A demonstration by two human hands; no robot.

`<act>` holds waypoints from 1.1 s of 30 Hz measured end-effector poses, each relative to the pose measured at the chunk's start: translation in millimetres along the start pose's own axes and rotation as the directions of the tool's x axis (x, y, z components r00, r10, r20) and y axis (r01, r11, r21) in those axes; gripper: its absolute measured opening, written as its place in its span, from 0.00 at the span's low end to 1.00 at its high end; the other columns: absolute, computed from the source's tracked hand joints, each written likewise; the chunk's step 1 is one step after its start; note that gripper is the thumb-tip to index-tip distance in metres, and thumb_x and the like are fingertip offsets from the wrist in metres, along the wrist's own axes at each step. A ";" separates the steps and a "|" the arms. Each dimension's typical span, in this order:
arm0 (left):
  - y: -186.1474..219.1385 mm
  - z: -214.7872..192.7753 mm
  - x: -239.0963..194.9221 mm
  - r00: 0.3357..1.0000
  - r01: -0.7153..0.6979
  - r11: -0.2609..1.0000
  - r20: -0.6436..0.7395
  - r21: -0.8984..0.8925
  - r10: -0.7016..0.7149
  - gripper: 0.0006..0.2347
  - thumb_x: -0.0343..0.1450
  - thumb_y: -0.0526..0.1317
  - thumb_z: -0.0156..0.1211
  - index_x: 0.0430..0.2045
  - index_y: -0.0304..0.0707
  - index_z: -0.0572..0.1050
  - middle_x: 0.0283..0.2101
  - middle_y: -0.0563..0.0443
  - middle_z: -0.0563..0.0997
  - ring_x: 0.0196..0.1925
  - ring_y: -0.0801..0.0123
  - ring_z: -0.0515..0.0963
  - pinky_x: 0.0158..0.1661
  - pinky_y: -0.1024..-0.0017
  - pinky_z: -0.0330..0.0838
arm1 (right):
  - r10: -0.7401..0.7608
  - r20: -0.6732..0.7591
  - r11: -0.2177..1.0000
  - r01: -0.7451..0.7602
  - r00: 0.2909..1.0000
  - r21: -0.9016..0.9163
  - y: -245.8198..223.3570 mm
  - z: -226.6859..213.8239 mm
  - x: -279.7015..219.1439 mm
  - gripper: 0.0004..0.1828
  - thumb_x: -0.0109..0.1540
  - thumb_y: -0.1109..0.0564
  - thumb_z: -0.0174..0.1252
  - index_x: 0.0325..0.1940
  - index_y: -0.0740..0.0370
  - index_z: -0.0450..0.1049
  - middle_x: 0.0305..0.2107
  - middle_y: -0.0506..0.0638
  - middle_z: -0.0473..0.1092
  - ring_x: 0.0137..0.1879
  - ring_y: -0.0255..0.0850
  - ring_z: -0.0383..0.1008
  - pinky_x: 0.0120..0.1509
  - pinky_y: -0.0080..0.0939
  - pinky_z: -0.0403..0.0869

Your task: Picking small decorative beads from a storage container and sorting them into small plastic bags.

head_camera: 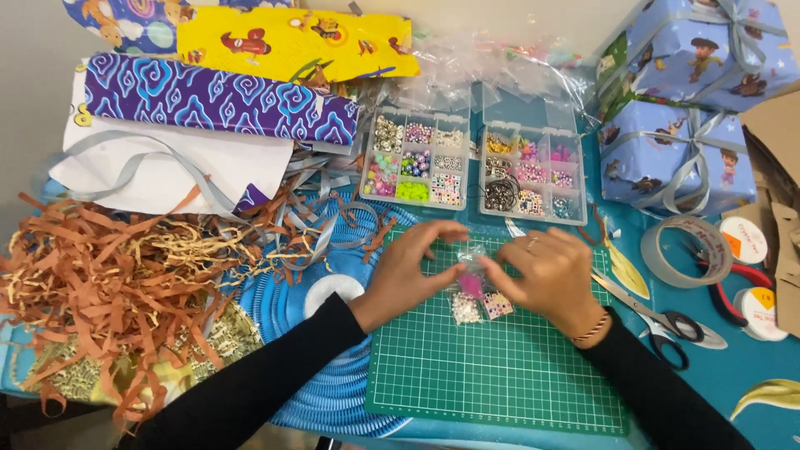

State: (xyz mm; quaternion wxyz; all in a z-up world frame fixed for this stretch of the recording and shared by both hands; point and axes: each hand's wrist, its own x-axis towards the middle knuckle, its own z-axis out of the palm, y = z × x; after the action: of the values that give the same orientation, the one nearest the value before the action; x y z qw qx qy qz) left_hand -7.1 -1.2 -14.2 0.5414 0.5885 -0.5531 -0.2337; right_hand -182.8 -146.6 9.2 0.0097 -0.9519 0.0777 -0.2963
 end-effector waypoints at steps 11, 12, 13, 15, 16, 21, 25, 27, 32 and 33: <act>-4.4 3.9 -3.0 0.998 -0.048 0.994 -0.032 0.103 0.051 0.14 0.72 0.32 0.57 0.53 0.40 0.71 0.47 0.51 0.80 0.50 0.63 0.80 0.42 0.69 0.77 | 0.438 0.262 0.898 -0.430 0.860 -0.088 97.0 28.3 136.9 0.09 0.67 0.52 0.59 0.46 0.54 0.82 0.31 0.51 0.79 0.36 0.51 0.79 0.41 0.54 0.76; -3.9 2.2 -2.7 1.000 -0.030 0.991 -0.006 0.132 0.031 0.13 0.74 0.37 0.55 0.53 0.44 0.70 0.49 0.55 0.80 0.52 0.70 0.79 0.43 0.72 0.75 | 0.399 0.297 0.912 -0.410 0.868 -0.026 105.6 43.0 145.7 0.11 0.65 0.53 0.62 0.49 0.55 0.83 0.30 0.49 0.80 0.31 0.39 0.79 0.36 0.45 0.77; -4.7 3.2 -2.2 0.999 -0.038 0.990 -0.006 0.134 0.039 0.13 0.74 0.37 0.55 0.53 0.44 0.70 0.49 0.55 0.80 0.52 0.70 0.79 0.43 0.72 0.75 | 0.399 0.289 0.912 -0.409 0.870 -0.029 112.4 61.8 144.9 0.11 0.65 0.53 0.62 0.49 0.55 0.83 0.30 0.49 0.80 0.31 0.39 0.79 0.36 0.45 0.77; -5.7 4.7 -2.8 0.994 -0.074 0.996 -0.073 0.053 0.077 0.14 0.70 0.28 0.58 0.51 0.37 0.73 0.42 0.46 0.80 0.48 0.57 0.80 0.40 0.64 0.78 | 0.427 0.223 0.851 -0.306 0.876 -0.426 124.8 100.5 144.6 0.23 0.55 0.42 0.69 0.50 0.51 0.82 0.31 0.55 0.78 0.39 0.54 0.81 0.44 0.55 0.77; -6.4 5.0 -1.2 0.994 -0.076 0.996 -0.078 0.056 0.081 0.14 0.70 0.28 0.58 0.51 0.37 0.73 0.42 0.46 0.80 0.48 0.57 0.80 0.40 0.64 0.78 | 0.422 0.221 0.853 -0.302 0.879 -0.426 133.1 109.1 144.1 0.23 0.55 0.42 0.69 0.50 0.51 0.82 0.31 0.55 0.78 0.39 0.54 0.81 0.44 0.55 0.77; -7.6 4.3 -3.0 0.994 -0.047 0.999 -0.101 -0.001 0.047 0.13 0.71 0.28 0.56 0.51 0.36 0.73 0.43 0.45 0.80 0.49 0.56 0.80 0.40 0.63 0.79 | 0.302 0.158 0.755 -0.134 0.940 -0.642 160.6 139.4 137.4 0.07 0.59 0.52 0.61 0.27 0.52 0.80 0.18 0.49 0.71 0.28 0.50 0.78 0.35 0.50 0.73; -8.8 2.9 -3.6 0.993 -0.050 0.999 -0.105 -0.014 0.048 0.13 0.72 0.29 0.57 0.51 0.35 0.72 0.44 0.44 0.80 0.49 0.55 0.80 0.40 0.63 0.79 | 0.371 0.092 0.844 -0.295 0.924 -0.447 113.9 57.7 138.5 0.07 0.65 0.51 0.58 0.39 0.46 0.82 0.24 0.53 0.75 0.34 0.57 0.80 0.36 0.55 0.77; -10.8 2.9 -3.1 0.995 -0.059 0.995 -0.091 -0.076 0.052 0.13 0.73 0.35 0.61 0.52 0.34 0.73 0.44 0.43 0.81 0.47 0.57 0.81 0.40 0.64 0.78 | 0.505 0.018 0.825 -0.488 0.863 0.285 70.9 11.5 130.7 0.12 0.73 0.50 0.55 0.44 0.54 0.80 0.31 0.52 0.77 0.42 0.46 0.77 0.45 0.45 0.72; 4.4 -1.8 -4.2 0.991 -0.079 0.988 -0.115 -0.132 0.064 0.26 0.69 0.40 0.69 0.60 0.30 0.66 0.51 0.34 0.77 0.46 0.52 0.81 0.38 0.62 0.77 | 0.653 0.419 0.128 -0.637 0.631 0.760 12.5 26.4 27.0 0.14 0.69 0.50 0.52 0.42 0.60 0.78 0.32 0.52 0.74 0.33 0.36 0.67 0.37 0.33 0.63; 4.0 -0.9 -5.6 0.983 -0.113 0.987 -0.158 -0.111 0.095 0.30 0.68 0.42 0.71 0.63 0.30 0.63 0.55 0.31 0.75 0.47 0.50 0.81 0.38 0.61 0.77 | 0.626 0.535 -0.092 -0.628 0.567 0.773 2.1 34.6 5.2 0.13 0.68 0.53 0.52 0.44 0.63 0.78 0.33 0.52 0.74 0.31 0.35 0.66 0.34 0.32 0.60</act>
State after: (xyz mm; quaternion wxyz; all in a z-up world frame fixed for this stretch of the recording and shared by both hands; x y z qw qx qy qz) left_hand -9.5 5.1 -12.1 0.6276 0.5416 -0.5253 -0.1921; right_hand -159.3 -150.5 -16.6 0.6910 -0.5999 0.3250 -0.2390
